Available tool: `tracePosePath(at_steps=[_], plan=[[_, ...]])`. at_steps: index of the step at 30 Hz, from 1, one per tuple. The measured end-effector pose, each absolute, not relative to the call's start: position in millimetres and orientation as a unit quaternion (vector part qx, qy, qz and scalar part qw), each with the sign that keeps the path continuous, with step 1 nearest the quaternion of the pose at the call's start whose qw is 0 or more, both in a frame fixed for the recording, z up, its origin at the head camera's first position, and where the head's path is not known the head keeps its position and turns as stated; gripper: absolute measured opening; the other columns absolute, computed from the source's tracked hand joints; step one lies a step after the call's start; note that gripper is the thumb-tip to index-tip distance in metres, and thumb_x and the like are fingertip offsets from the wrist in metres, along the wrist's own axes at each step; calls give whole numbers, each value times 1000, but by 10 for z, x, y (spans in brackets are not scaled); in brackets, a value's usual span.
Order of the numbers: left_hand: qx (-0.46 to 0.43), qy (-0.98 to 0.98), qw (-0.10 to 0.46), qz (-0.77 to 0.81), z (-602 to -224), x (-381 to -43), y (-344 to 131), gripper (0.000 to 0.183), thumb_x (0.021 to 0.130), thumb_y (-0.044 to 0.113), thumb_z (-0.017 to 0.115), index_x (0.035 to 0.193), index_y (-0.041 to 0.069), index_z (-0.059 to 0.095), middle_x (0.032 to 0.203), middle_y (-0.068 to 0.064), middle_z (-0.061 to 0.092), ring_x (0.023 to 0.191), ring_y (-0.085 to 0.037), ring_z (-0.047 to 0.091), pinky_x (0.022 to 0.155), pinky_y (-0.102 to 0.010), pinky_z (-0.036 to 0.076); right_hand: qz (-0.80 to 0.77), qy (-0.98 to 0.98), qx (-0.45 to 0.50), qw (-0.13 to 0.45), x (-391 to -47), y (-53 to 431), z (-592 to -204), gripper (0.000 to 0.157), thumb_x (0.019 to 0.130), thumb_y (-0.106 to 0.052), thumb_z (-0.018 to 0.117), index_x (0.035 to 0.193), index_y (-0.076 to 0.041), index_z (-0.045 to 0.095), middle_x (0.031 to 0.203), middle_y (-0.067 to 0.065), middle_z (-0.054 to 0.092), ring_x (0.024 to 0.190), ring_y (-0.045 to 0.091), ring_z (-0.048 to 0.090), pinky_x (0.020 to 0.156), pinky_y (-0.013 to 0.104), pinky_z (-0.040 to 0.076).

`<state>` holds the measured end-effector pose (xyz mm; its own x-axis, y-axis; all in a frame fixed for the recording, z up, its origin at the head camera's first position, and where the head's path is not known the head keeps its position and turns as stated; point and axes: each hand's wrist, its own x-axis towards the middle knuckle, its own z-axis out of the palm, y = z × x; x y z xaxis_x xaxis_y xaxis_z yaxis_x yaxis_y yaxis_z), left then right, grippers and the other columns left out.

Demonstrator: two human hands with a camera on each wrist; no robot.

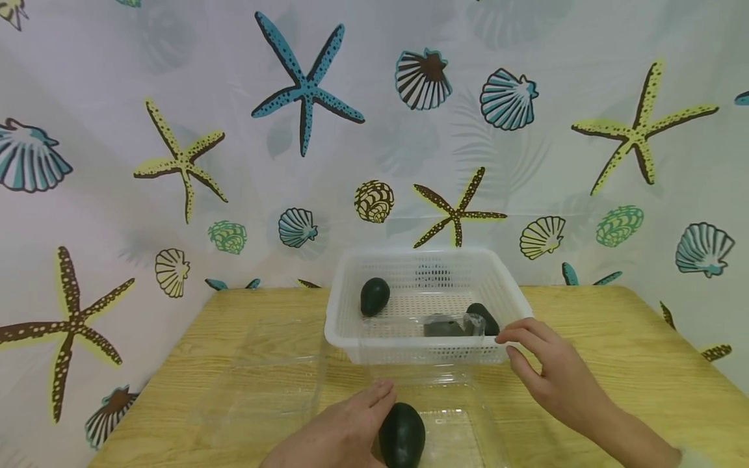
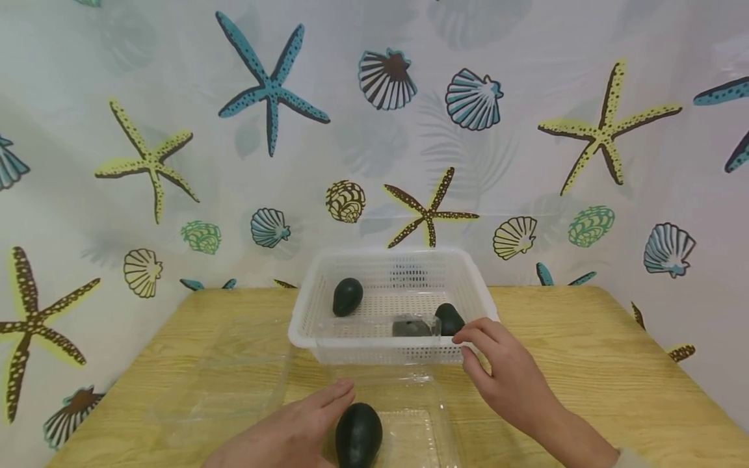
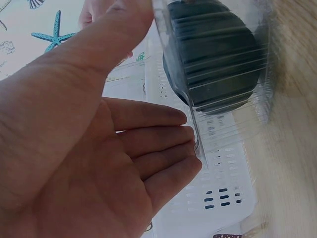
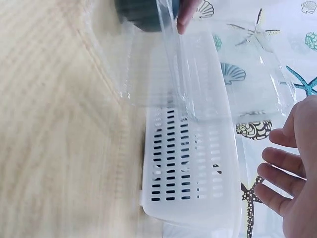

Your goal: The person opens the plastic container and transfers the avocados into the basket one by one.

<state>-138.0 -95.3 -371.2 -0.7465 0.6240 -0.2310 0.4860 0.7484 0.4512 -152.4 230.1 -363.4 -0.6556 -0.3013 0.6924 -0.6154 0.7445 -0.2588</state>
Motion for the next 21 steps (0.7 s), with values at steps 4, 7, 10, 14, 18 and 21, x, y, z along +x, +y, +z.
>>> tracePosePath(at_steps=[4, 7, 10, 14, 18, 21], plan=[[302, 918, 185, 179, -3707, -1378, -959, 110, 73, 59, 80, 157, 10, 29, 164, -5, 26, 151, -22, 28, 116, -38, 38, 258, -865, 283, 326, -1443, 2274, -3705, 36, 78, 11, 71, 98, -19, 69, 103, -11, 61, 89, 4, 56, 80, 5, 41], [303, 920, 179, 173, -3725, -1383, -959, 110, 72, 59, 81, 157, 11, 29, 164, -5, 26, 151, -22, 28, 116, -37, 38, 270, -852, 302, 331, -1390, 2248, -3742, 42, 75, 13, 71, 99, -22, 69, 102, -11, 62, 90, 3, 56, 83, 5, 42], [303, 919, 180, 175, -3766, -1403, -968, 113, 71, 63, 79, 157, 13, 27, 164, -3, 25, 151, -21, 27, 117, -38, 38, 274, -845, 322, 328, -1349, 2213, -3759, 48, 74, 14, 71, 102, -25, 67, 103, -12, 61, 91, 1, 56, 81, 8, 43], [311, 916, 179, 180, -3859, -1449, -1006, 117, 69, 74, 72, 158, 15, 25, 165, -2, 23, 152, -20, 25, 117, -40, 37, 282, -837, 346, 317, -1312, 2151, -3795, 48, 74, 14, 71, 102, -25, 67, 103, -14, 61, 90, 0, 56, 79, 11, 46], [322, 917, 165, 169, -3865, -1445, -1010, 116, 70, 74, 71, 158, 13, 26, 165, -4, 24, 151, -21, 26, 116, -39, 38, 292, -832, 362, 301, -1274, 2080, -3853, 48, 74, 13, 71, 102, -25, 66, 104, -13, 60, 91, 0, 56, 82, 9, 46], [319, 920, 161, 163, -3789, -1401, -984, 113, 71, 67, 76, 157, 11, 28, 164, -5, 26, 151, -21, 28, 117, -37, 37, 288, -832, 370, 295, -1262, 2032, -3895, 49, 73, 12, 72, 103, -26, 66, 105, -14, 60, 93, 1, 55, 86, 7, 44]])
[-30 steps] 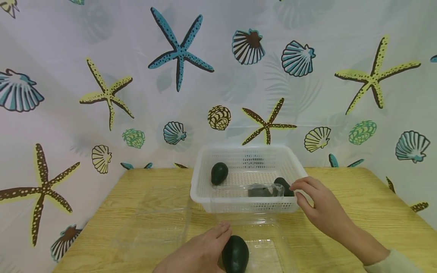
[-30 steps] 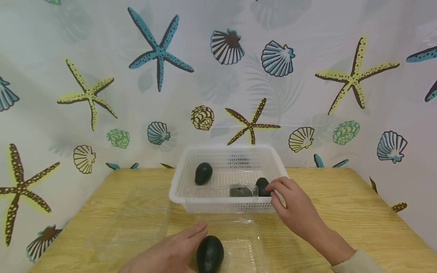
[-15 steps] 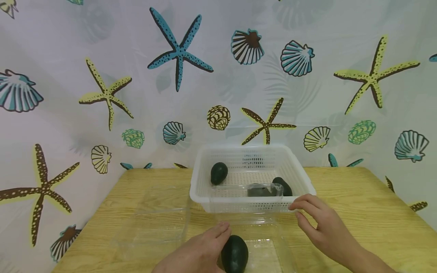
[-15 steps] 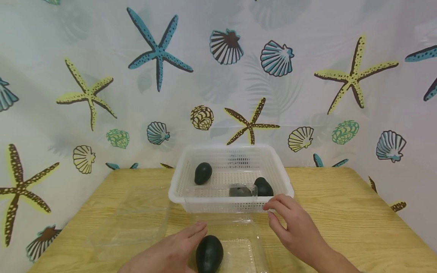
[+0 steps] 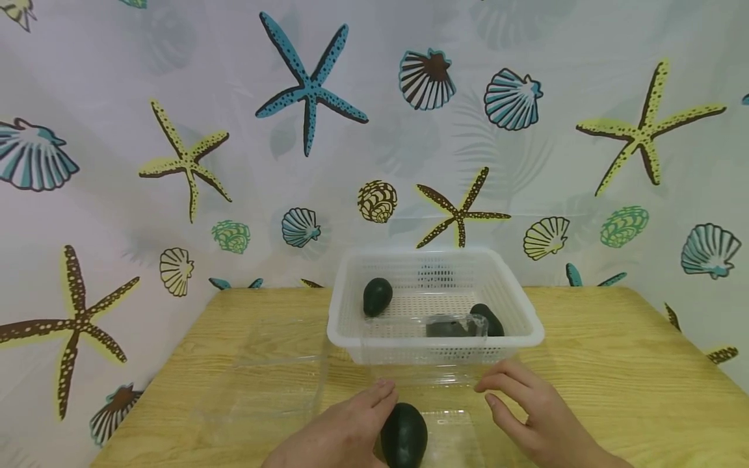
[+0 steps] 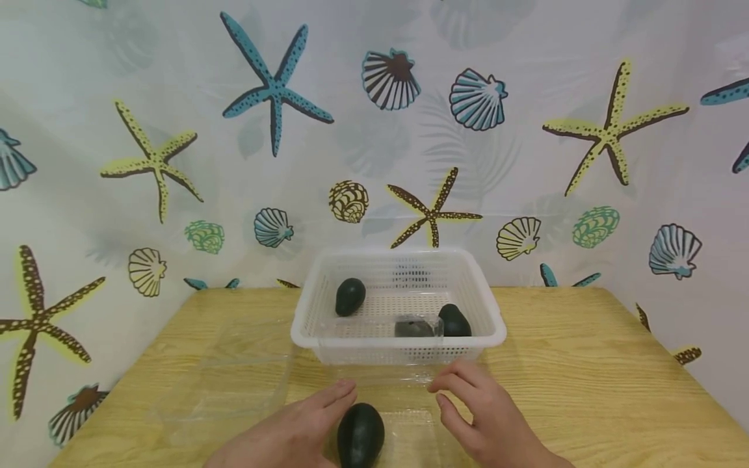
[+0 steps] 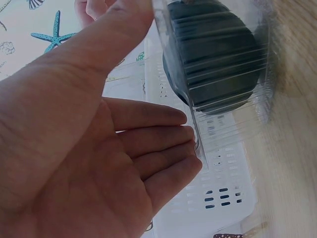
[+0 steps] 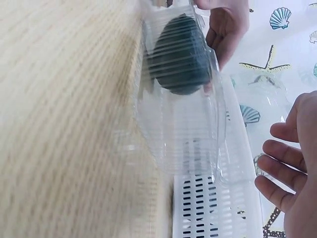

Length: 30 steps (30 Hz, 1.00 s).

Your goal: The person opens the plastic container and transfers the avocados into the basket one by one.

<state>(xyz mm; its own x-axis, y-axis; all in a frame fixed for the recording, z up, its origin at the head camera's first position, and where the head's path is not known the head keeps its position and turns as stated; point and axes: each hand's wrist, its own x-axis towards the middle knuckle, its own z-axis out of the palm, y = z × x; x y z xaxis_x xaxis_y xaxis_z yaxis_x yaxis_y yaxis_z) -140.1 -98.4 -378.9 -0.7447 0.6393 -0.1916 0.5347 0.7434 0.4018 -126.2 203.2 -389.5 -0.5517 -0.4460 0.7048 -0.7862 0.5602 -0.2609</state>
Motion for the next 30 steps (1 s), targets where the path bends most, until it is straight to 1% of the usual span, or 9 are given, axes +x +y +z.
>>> tracePosePath(at_steps=[6, 9, 12, 14, 16, 18, 22, 25, 30], plan=[[318, 922, 158, 155, -3716, -1373, -954, 109, 73, 62, 79, 155, 9, 31, 162, -7, 30, 150, -21, 31, 117, -36, 38, 284, -818, 406, 292, -1281, 1918, -3972, 44, 74, 7, 74, 104, -24, 66, 107, -12, 61, 98, 4, 55, 92, 9, 42], [321, 922, 153, 152, -3707, -1372, -954, 107, 74, 62, 78, 155, 9, 32, 162, -7, 31, 149, -21, 32, 116, -35, 39, 284, -804, 435, 290, -1309, 1850, -4007, 37, 79, 1, 74, 106, -22, 66, 108, -8, 61, 98, 5, 56, 92, 10, 43], [325, 921, 148, 156, -3704, -1368, -963, 107, 74, 61, 78, 155, 8, 33, 161, -8, 32, 149, -22, 33, 115, -35, 40, 279, -796, 460, 278, -1332, 1781, -4037, 28, 87, -9, 73, 111, -20, 65, 112, -6, 60, 100, 6, 57, 92, 11, 44], [326, 920, 147, 160, -3711, -1369, -969, 106, 74, 60, 79, 154, 9, 33, 161, -8, 33, 148, -22, 34, 114, -35, 41, 275, -793, 473, 267, -1341, 1737, -4056, 26, 89, -13, 72, 114, -19, 65, 115, -5, 60, 102, 7, 57, 92, 12, 44], [329, 919, 144, 163, -3716, -1369, -974, 105, 74, 60, 79, 154, 8, 34, 161, -8, 33, 148, -22, 35, 113, -35, 42, 267, -799, 477, 251, -1343, 1695, -4066, 27, 91, -16, 71, 117, -20, 64, 119, -5, 60, 104, 8, 57, 92, 12, 45], [333, 918, 140, 164, -3716, -1368, -980, 104, 74, 59, 79, 153, 8, 35, 160, -9, 34, 147, -23, 36, 112, -34, 43, 258, -809, 476, 229, -1344, 1658, -4071, 31, 89, -17, 73, 119, -19, 64, 124, -4, 60, 108, 10, 56, 92, 15, 47], [342, 917, 128, 163, -3720, -1360, -984, 103, 75, 58, 79, 153, 7, 36, 159, -10, 36, 146, -23, 38, 110, -33, 45, 243, -833, 467, 169, -1335, 1607, -4094, 41, 88, -21, 75, 126, -21, 61, 133, -2, 58, 115, 14, 55, 92, 26, 53], [347, 918, 116, 152, -3723, -1355, -984, 100, 76, 57, 79, 152, 6, 38, 158, -11, 38, 145, -23, 39, 110, -31, 46, 237, -840, 470, 130, -1340, 1580, -4116, 44, 91, -26, 73, 132, -20, 57, 137, 0, 56, 119, 15, 55, 94, 31, 54], [358, 918, 98, 139, -3728, -1341, -985, 100, 76, 57, 79, 150, 5, 39, 157, -12, 39, 144, -23, 40, 109, -30, 45, 248, -843, 472, 73, -1347, 1547, -4117, 47, 95, -32, 67, 138, -19, 52, 141, 2, 56, 123, 17, 57, 97, 33, 54]])
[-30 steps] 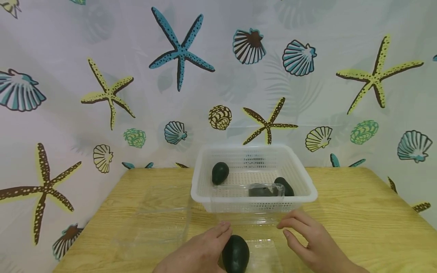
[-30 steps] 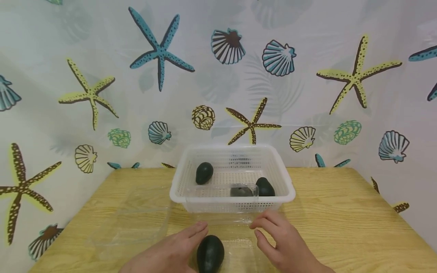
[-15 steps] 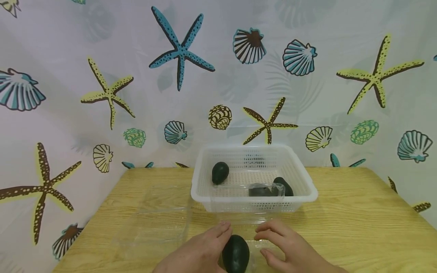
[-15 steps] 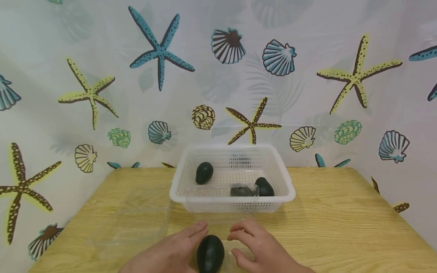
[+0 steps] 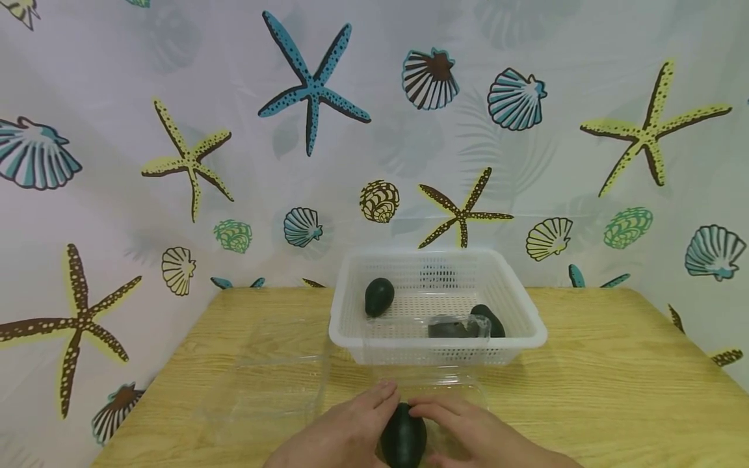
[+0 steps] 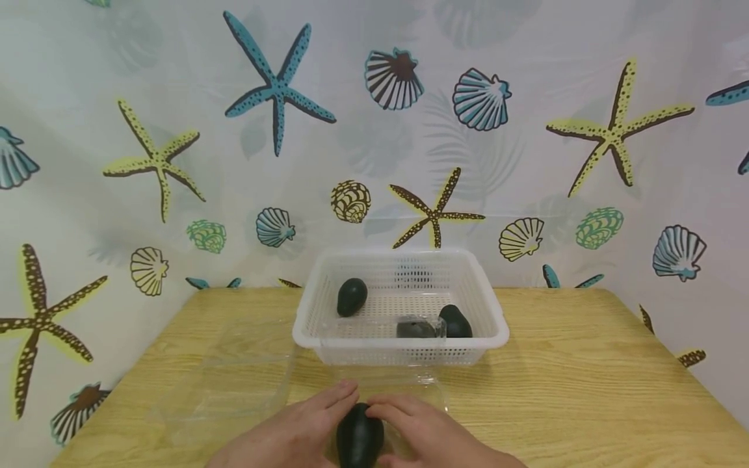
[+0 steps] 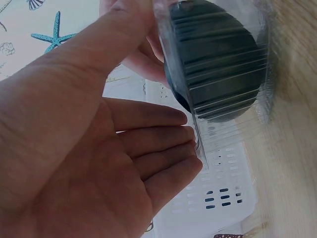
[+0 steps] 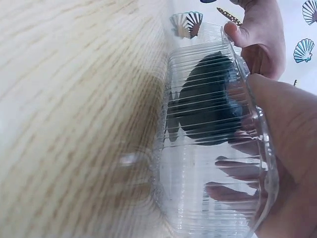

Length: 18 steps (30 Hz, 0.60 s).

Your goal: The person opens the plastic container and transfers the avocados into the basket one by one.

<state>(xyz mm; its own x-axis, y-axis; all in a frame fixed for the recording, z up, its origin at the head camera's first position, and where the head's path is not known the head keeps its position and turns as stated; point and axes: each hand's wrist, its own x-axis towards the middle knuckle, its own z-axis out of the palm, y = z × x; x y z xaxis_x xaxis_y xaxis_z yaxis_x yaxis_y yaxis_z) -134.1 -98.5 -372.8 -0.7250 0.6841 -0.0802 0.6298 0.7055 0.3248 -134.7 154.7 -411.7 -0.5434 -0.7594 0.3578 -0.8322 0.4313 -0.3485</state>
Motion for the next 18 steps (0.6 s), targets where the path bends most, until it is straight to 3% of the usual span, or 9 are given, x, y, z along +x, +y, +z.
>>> tracePosePath(at_steps=[5, 10, 14, 18], plan=[[332, 921, 132, 156, -3715, -1353, -974, 101, 76, 59, 78, 153, 10, 36, 159, -8, 36, 145, -21, 38, 109, -31, 45, 288, -855, 432, -13, -1345, 1502, -4066, 55, 97, -43, 61, 146, -24, 43, 144, -5, 53, 128, 14, 55, 102, 32, 51], [310, 923, 160, 164, -3704, -1362, -956, 99, 76, 62, 76, 154, 16, 36, 160, -3, 34, 146, -18, 36, 112, -35, 43, 350, -827, 430, -91, -1365, 1445, -4056, 63, 98, -41, 60, 153, -28, 33, 154, -7, 43, 138, 14, 47, 112, 30, 42], [315, 923, 153, 157, -3708, -1362, -956, 96, 77, 63, 75, 152, 17, 39, 160, -3, 35, 146, -18, 37, 113, -35, 42, 359, -816, 435, -123, -1372, 1441, -4062, 57, 101, -37, 57, 152, -33, 33, 158, -5, 38, 143, 16, 41, 115, 30, 39], [338, 920, 129, 151, -3716, -1364, -970, 92, 78, 61, 76, 150, 14, 42, 159, -7, 37, 146, -20, 38, 113, -34, 43, 358, -822, 424, -129, -1379, 1449, -4053, 48, 100, -35, 58, 145, -32, 41, 152, -6, 45, 137, 12, 46, 112, 29, 42]])
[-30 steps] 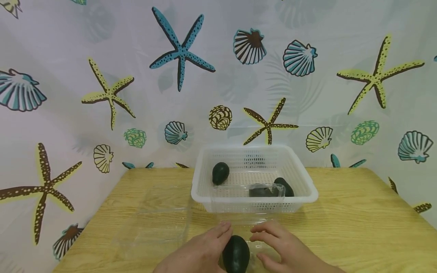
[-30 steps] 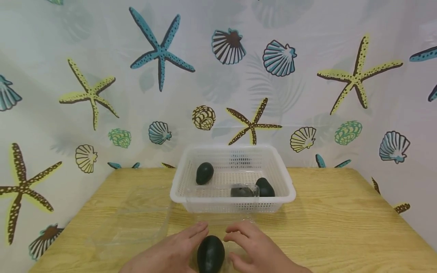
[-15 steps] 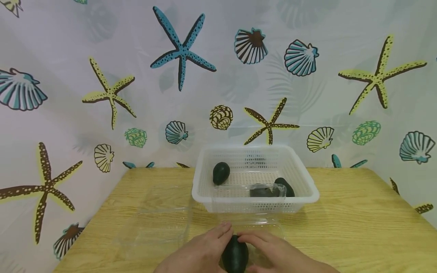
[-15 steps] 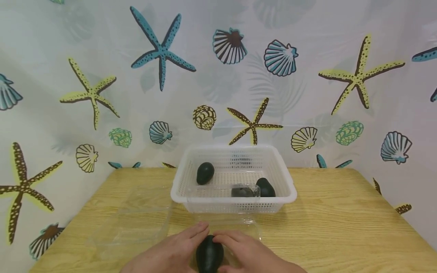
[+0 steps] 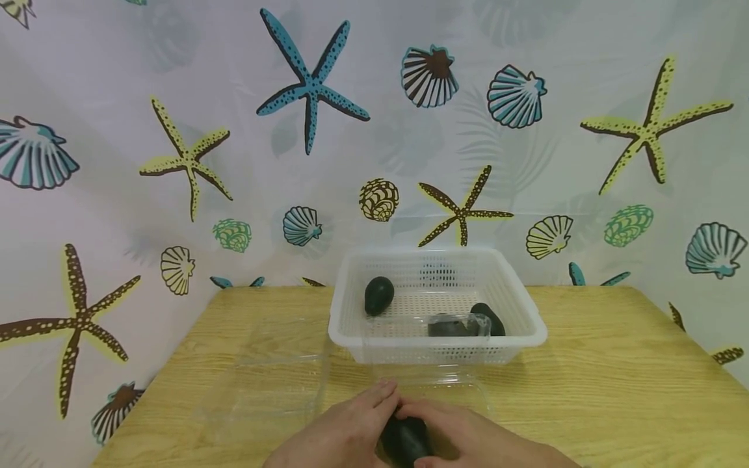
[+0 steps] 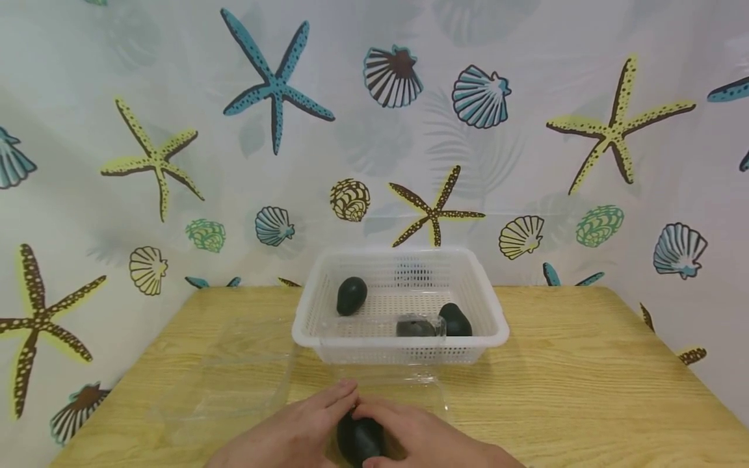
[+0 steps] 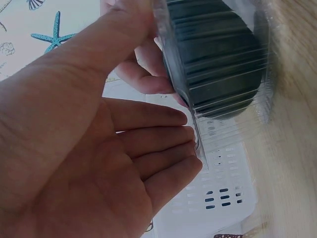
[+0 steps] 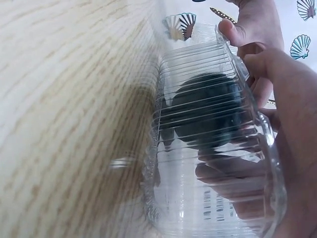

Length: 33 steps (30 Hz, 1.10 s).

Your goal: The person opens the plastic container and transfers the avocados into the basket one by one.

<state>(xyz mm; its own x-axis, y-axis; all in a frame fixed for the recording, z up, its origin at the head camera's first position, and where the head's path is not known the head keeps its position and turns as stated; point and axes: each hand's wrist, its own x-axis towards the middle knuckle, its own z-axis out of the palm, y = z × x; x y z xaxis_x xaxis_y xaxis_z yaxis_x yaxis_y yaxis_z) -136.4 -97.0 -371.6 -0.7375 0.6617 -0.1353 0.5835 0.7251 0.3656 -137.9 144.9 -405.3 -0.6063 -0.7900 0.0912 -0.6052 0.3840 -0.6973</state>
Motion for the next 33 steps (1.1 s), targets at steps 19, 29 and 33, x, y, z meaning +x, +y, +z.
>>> tracePosePath(at_steps=[19, 29, 33], plan=[[347, 915, 117, 167, -3692, -1345, -983, 107, 74, 63, 77, 153, 3, 35, 160, -12, 34, 147, -22, 35, 115, -35, 40, -333, 800, -481, 134, -1437, 1439, -4110, 38, 99, -36, 58, 135, -23, 56, 122, -10, 61, 106, -1, 57, 86, 20, 51], [324, 917, 154, 176, -3675, -1348, -967, 110, 73, 66, 76, 155, 6, 32, 162, -9, 30, 149, -20, 31, 116, -36, 38, -322, 808, -484, 97, -1429, 1445, -4127, 31, 101, -36, 56, 128, -21, 61, 115, -9, 62, 100, -2, 56, 80, 18, 50], [317, 917, 163, 180, -3683, -1353, -974, 109, 74, 67, 74, 155, 8, 31, 163, -6, 29, 149, -19, 30, 117, -36, 38, -310, 807, -499, 62, -1424, 1457, -4125, 30, 101, -34, 57, 125, -18, 63, 115, -7, 64, 101, -1, 58, 82, 18, 50]])
